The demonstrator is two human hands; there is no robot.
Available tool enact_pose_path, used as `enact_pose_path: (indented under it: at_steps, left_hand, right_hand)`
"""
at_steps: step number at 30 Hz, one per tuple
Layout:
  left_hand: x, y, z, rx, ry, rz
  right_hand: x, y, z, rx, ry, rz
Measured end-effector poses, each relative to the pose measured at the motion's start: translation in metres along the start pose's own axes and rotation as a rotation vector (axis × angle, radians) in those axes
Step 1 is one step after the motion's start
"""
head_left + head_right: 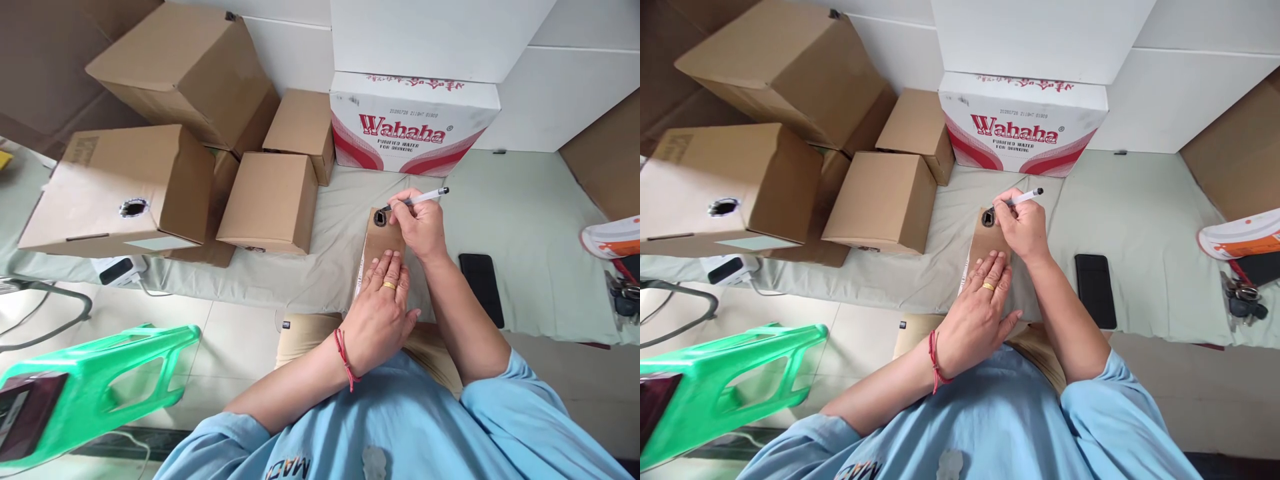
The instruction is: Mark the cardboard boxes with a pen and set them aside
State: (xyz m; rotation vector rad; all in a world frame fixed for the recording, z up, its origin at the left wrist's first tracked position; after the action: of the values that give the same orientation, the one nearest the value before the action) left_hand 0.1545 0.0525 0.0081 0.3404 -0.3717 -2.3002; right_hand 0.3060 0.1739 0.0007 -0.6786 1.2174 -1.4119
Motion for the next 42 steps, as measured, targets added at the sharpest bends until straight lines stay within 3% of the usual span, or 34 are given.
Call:
enact_pose_path:
  at_steps: [13, 37, 42]
  left_hand:
    - [0.001, 0.000, 0.000, -0.009, 0.020, -0.004]
    - [-0.001, -0.001, 0.001, -0.011, 0.005, 0.005]
    - [0.000, -0.002, -0.004, -0.002, -0.008, 0.013]
  right_hand:
    - [0.006, 0.002, 0.001, 0.047, 0.122, 0.028]
    - [0.014, -0.005, 0.005, 0.059, -0.105, 0.066]
    - [0.017, 0.002, 0.006, -0.126, -0.056, 0.061]
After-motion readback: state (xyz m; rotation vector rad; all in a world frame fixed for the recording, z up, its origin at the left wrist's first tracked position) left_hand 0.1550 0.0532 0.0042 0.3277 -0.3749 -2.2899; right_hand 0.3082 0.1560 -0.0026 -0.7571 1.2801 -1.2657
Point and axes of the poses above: each hand's wrist, its own x-axis away from the middle knuckle, its own z-axis out of the back of the hand, y = z × x, the point moved 1 cm from there along -x, towards the middle knuckle, and after that the axes turned 2 degrees about y, right-handed, at the moved point
